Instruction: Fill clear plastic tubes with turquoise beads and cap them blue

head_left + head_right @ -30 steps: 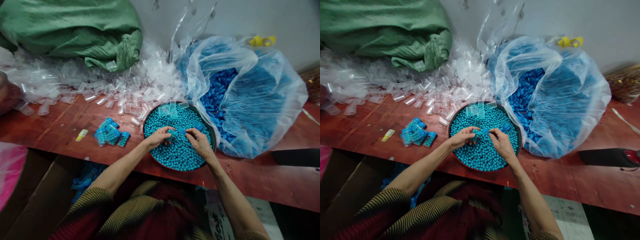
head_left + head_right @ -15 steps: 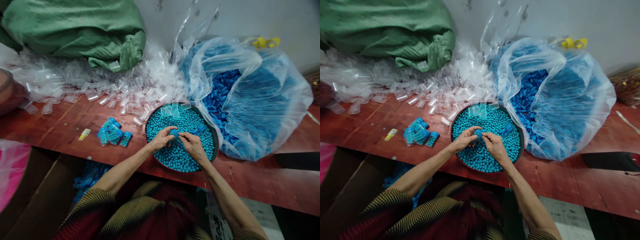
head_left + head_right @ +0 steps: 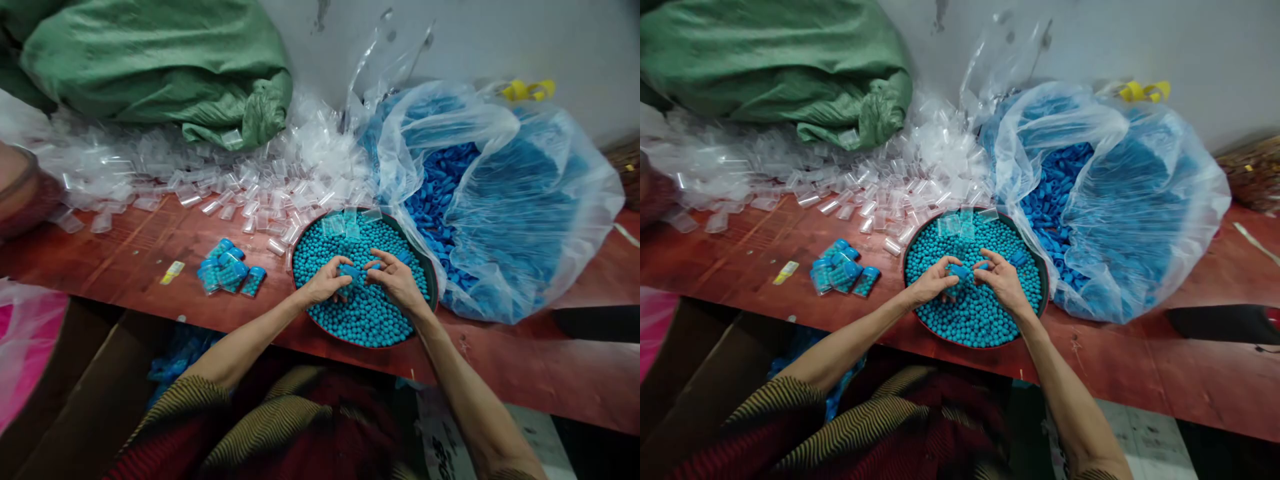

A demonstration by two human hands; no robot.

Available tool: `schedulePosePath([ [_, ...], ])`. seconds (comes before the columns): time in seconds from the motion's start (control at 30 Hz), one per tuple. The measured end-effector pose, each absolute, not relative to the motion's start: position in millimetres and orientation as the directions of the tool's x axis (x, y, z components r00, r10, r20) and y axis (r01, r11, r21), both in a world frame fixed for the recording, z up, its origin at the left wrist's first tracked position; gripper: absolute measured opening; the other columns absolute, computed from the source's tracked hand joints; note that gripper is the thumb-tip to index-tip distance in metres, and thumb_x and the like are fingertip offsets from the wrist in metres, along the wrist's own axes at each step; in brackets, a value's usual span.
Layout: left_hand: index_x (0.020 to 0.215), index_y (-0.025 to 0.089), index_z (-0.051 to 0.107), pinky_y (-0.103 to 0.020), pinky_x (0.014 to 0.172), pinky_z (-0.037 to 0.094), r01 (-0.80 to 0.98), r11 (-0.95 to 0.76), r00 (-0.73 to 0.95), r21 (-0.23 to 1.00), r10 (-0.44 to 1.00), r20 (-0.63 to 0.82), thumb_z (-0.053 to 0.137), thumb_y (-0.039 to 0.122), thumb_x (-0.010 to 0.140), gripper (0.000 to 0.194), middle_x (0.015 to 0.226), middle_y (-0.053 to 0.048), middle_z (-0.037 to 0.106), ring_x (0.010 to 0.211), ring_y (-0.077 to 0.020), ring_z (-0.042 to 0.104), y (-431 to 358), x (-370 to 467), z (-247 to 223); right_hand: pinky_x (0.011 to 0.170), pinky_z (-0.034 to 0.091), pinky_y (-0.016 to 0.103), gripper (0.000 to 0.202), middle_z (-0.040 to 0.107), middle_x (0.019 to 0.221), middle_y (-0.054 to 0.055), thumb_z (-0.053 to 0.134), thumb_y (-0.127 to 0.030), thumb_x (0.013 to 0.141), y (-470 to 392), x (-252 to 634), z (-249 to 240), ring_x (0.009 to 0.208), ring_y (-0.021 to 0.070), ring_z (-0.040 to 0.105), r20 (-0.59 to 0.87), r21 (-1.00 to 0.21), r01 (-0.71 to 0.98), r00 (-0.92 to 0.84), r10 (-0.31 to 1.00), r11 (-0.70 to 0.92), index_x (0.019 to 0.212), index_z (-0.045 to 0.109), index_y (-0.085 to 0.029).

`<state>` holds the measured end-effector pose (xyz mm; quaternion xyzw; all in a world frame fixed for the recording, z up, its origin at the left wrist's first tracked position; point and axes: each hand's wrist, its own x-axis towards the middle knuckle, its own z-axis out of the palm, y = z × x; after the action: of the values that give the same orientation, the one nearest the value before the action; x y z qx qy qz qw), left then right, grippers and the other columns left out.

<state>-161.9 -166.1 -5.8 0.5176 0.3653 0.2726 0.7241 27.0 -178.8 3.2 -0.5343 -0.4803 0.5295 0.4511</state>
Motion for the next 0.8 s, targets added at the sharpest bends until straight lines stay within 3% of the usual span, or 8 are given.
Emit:
schedulePosePath([
  [0.07,0.123,0.02,0.038,-0.016,0.035,0.034,0.002,0.28,0.556,0.96,0.798,-0.234,0.058,0.036,0.079,0.051,0.07,0.005,0.05,0.042,-0.0072,0.052,-167,-161,-6,0.065,0.053,0.033,0.059,0.068,0.082,0.0,0.071,-0.036,0.065,-180,17,-2,0.062,0.0135,0.061,-0.137,-0.991,-0.018,0.092,0.986,-0.136,0.119,0.054,-0.019],
  [0.13,0.131,0.021,0.034,-0.017,0.037,0.036,-0.012,0.244,0.541,0.97,0.817,-0.199,0.057,0.032,0.08,0.057,0.073,0.005,0.05,0.042,-0.0051,0.047,-168,-160,-7,0.075,0.053,0.036,0.053,0.07,0.091,0.004,0.067,-0.039,0.071,-183,6,-4,0.076,0.0175,0.065,-0.065,-0.994,0.077,0.133,0.989,-0.075,0.118,0.056,-0.018],
  [0.23,0.138,0.02,0.028,-0.019,0.044,0.041,-0.062,0.211,0.539,0.975,0.83,-0.146,0.055,0.029,0.08,0.064,0.072,0.004,0.05,0.047,-0.0058,0.045,-168,-158,-10,0.093,0.046,0.041,0.042,0.066,0.113,0.01,0.053,-0.04,0.083,-188,-7,-4,0.104,0.0227,0.061,0.088,-0.929,0.36,-0.015,0.996,0.087,0.119,0.058,-0.019],
  [0.37,0.133,0.016,0.038,-0.02,0.05,0.038,-0.096,0.164,0.488,0.982,0.867,-0.098,0.056,0.026,0.079,0.058,0.066,0.005,0.048,0.052,-0.0067,0.042,-167,-158,-12,0.098,0.042,0.048,0.072,0.048,0.134,0.02,0.058,-0.047,0.08,-197,-12,-7,0.124,0.0315,0.046,0.2,-0.67,0.671,-0.248,0.948,0.317,0.138,0.036,-0.013],
  [0.43,0.128,0.014,0.043,-0.02,0.053,0.036,-0.112,0.142,0.473,0.984,0.878,-0.073,0.057,0.025,0.078,0.053,0.066,0.005,0.048,0.054,-0.0064,0.04,-167,-158,-11,0.091,0.045,0.051,0.086,0.048,0.13,0.024,0.064,-0.049,0.075,-200,-14,-10,0.12,0.036,0.049,0.236,-0.522,0.775,-0.269,0.934,0.355,0.141,0.027,-0.009],
  [0.53,0.125,0.013,0.046,-0.02,0.059,0.038,-0.156,0.142,0.462,0.977,0.885,-0.055,0.057,0.025,0.078,0.049,0.071,0.003,0.051,0.059,-0.0071,0.043,-168,-159,-8,0.076,0.051,0.048,0.083,0.056,0.113,0.023,0.061,-0.048,0.076,-202,-19,-13,0.099,0.0344,0.06,0.267,-0.403,0.853,-0.235,0.935,0.33,0.139,0.027,-0.006],
  [0.67,0.115,0.015,0.048,-0.019,0.057,0.036,-0.182,0.195,0.434,0.964,0.895,-0.099,0.059,0.029,0.077,0.042,0.068,0.005,0.048,0.057,-0.0066,0.043,-170,-158,-7,0.062,0.052,0.039,0.075,0.057,0.104,0.018,0.059,-0.047,0.075,-200,-26,-11,0.083,0.0292,0.062,0.293,-0.368,0.876,-0.209,0.933,0.312,0.133,0.033,-0.007],
  [0.8,0.107,0.017,0.047,-0.018,0.05,0.032,-0.156,0.229,0.421,0.961,0.895,-0.145,0.056,0.03,0.079,0.032,0.062,0.007,0.044,0.051,-0.0057,0.039,-171,-157,-9,0.058,0.051,0.036,0.071,0.057,0.1,0.015,0.057,-0.049,0.073,-198,-31,-12,0.08,0.027,0.062,0.309,-0.357,0.876,-0.217,0.926,0.324,0.128,0.037,-0.009],
])
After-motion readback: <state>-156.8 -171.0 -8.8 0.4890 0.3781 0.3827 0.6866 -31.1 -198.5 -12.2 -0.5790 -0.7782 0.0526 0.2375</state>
